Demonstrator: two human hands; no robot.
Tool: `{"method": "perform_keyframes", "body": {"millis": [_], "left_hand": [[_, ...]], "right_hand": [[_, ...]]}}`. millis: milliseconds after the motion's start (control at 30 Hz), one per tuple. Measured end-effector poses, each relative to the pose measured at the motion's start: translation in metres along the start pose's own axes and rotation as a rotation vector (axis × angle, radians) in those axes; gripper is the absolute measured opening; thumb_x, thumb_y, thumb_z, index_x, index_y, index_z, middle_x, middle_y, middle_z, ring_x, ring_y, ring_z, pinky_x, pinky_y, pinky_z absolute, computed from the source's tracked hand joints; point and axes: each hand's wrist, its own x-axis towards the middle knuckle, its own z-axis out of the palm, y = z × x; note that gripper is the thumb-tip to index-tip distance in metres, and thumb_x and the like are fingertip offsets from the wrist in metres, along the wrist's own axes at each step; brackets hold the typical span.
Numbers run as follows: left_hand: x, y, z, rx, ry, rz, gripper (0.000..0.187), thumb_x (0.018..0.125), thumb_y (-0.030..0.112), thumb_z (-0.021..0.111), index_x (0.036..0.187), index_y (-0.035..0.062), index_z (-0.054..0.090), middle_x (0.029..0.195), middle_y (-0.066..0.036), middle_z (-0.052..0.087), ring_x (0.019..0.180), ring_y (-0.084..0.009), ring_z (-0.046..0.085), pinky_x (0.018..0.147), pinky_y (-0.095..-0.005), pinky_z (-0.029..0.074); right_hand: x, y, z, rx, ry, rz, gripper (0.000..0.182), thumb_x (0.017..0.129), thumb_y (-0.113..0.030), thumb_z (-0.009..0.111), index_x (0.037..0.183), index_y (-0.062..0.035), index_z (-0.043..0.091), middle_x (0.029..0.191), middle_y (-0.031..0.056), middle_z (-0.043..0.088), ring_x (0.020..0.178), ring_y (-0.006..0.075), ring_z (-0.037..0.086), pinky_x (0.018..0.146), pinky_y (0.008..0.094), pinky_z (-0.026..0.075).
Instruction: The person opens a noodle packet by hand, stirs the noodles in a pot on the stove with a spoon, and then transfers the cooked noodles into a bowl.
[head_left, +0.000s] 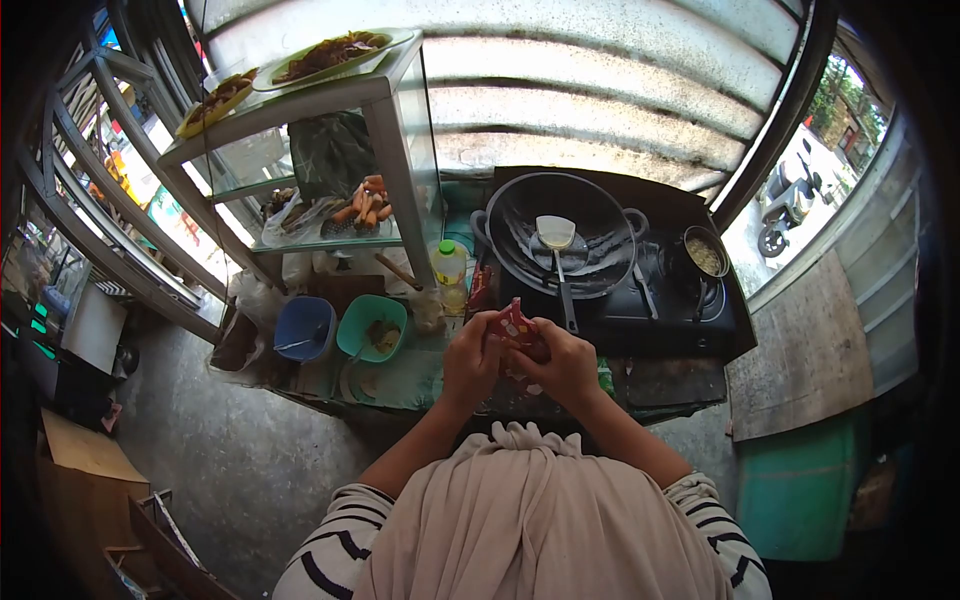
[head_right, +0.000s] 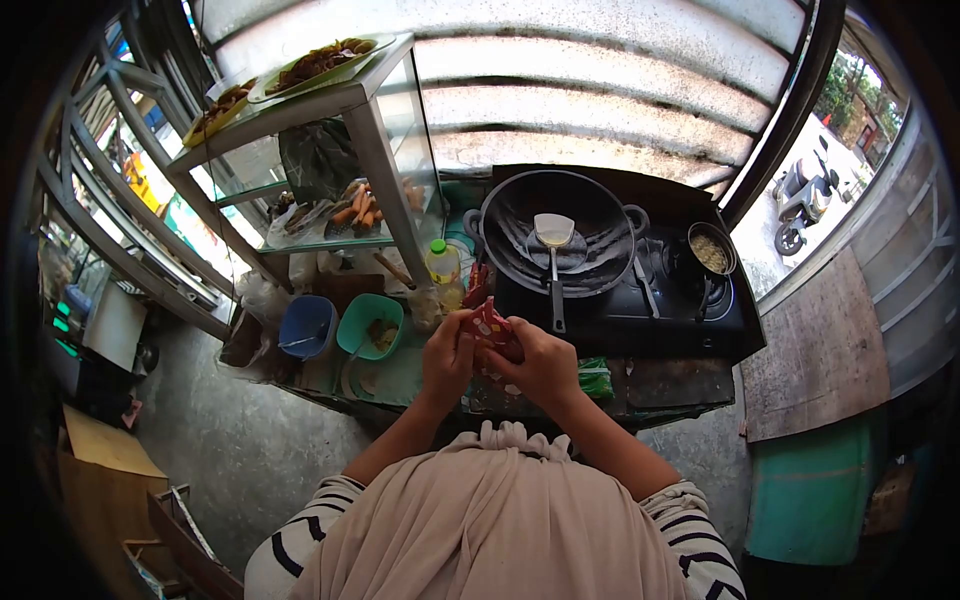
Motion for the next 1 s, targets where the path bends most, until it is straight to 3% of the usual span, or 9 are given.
{"method": "perform_keyframes", "body": {"millis": [167, 267, 333, 433, 567, 667, 733, 833, 1000], "left_hand": [[-0.006, -0.022, 0.006, -0.108, -0.052, -0.068, 0.017, 0.086, 0.018, 0.045, 0.092, 0.0056, 0.056, 0.066, -0.012, 0.055, 0.064, -0.0273, 0.056, 0.06, -0.0337, 0.043], [-0.01, -0.032, 0.005, -0.286, -0.067, -0.136, 0.018, 0.085, 0.018, 0.045, 0.083, 0.0033, 0.055, 0.064, -0.01, 0.054, 0.059, -0.0189, 0.053, 0.056, -0.0307, 0.041], [-0.01, -0.033, 0.002, -0.428, -0.14, -0.252, 0.021, 0.087, 0.018, 0.046, 0.081, 0.0007, 0.056, 0.069, 0.0, 0.055, 0.067, -0.0069, 0.05, 0.06, -0.0234, 0.042], [-0.003, -0.037, -0.004, -0.345, -0.186, -0.271, 0.018, 0.084, 0.02, 0.05, 0.081, 0.0021, 0.055, 0.066, -0.003, 0.057, 0.058, -0.0074, 0.05, 0.054, -0.0243, 0.04], [-0.002, -0.036, -0.012, -0.295, -0.211, -0.319, 0.02, 0.085, 0.021, 0.053, 0.093, 0.0032, 0.055, 0.073, -0.002, 0.059, 0.064, -0.0061, 0.053, 0.058, -0.0218, 0.044], [-0.014, -0.04, -0.001, -0.588, -0.223, -0.438, 0.027, 0.086, 0.021, 0.054, 0.107, 0.0052, 0.052, 0.087, -0.005, 0.06, 0.075, -0.0098, 0.059, 0.065, -0.0236, 0.049], [-0.019, -0.03, 0.006, -1.205, -0.232, -0.699, 0.034, 0.086, 0.021, 0.053, 0.117, 0.0076, 0.048, 0.101, -0.007, 0.059, 0.088, -0.0163, 0.061, 0.074, -0.0304, 0.052], [-0.024, -0.017, 0.01, -1.628, -0.183, -0.941, 0.037, 0.087, 0.019, 0.051, 0.122, 0.0091, 0.045, 0.107, -0.007, 0.058, 0.096, -0.0196, 0.06, 0.08, -0.0353, 0.052], [-0.027, -0.004, 0.018, -1.545, -0.102, -0.929, 0.036, 0.088, 0.023, 0.053, 0.121, 0.0095, 0.049, 0.107, -0.006, 0.058, 0.096, -0.019, 0.059, 0.081, -0.0353, 0.051]], "right_hand": [[-0.002, -0.002, 0.002, -0.015, -0.014, 0.001, 0.046, 0.067, -0.031, 0.075, 0.101, -0.0042, 0.059, 0.083, 0.0118, 0.065, 0.073, 0.0265, 0.066, 0.063, 0.0323, 0.052], [-0.004, -0.002, 0.006, -0.013, -0.023, -0.022, 0.045, 0.067, -0.031, 0.074, 0.1, -0.0049, 0.059, 0.083, 0.0117, 0.065, 0.073, 0.0266, 0.066, 0.062, 0.0327, 0.052], [-0.006, 0.001, 0.008, -0.007, -0.038, -0.008, 0.044, 0.068, -0.032, 0.073, 0.1, -0.0053, 0.059, 0.082, 0.0116, 0.065, 0.072, 0.027, 0.066, 0.062, 0.033, 0.052], [-0.005, 0.002, 0.004, 0.003, -0.077, 0.048, 0.042, 0.071, -0.035, 0.071, 0.098, -0.006, 0.059, 0.08, 0.0116, 0.065, 0.071, 0.0277, 0.065, 0.062, 0.0337, 0.052], [-0.002, -0.002, -0.009, 0.017, -0.122, 0.139, 0.044, 0.074, -0.041, 0.067, 0.101, -0.0065, 0.057, 0.081, 0.0126, 0.065, 0.069, 0.0279, 0.065, 0.06, 0.0344, 0.051], [-0.002, -0.006, -0.004, -0.001, -0.133, 0.097, 0.046, 0.076, -0.041, 0.065, 0.106, -0.0082, 0.053, 0.08, 0.0123, 0.065, 0.07, 0.028, 0.065, 0.061, 0.0348, 0.051], [-0.007, -0.003, 0.008, 0.009, -0.118, 0.079, 0.047, 0.076, -0.041, 0.065, 0.108, -0.0094, 0.052, 0.08, 0.012, 0.065, 0.07, 0.028, 0.065, 0.061, 0.0349, 0.051], [-0.01, -0.003, 0.01, 0.049, -0.121, 0.114, 0.047, 0.077, -0.04, 0.065, 0.111, -0.0115, 0.05, 0.081, 0.0115, 0.065, 0.07, 0.0286, 0.065, 0.06, 0.035, 0.051], [-0.008, -0.007, 0.008, 0.082, -0.073, 0.185, 0.048, 0.074, -0.033, 0.068, 0.113, -0.01, 0.05, 0.091, 0.0121, 0.061, 0.081, 0.0288, 0.063, 0.068, 0.0358, 0.049]]}}
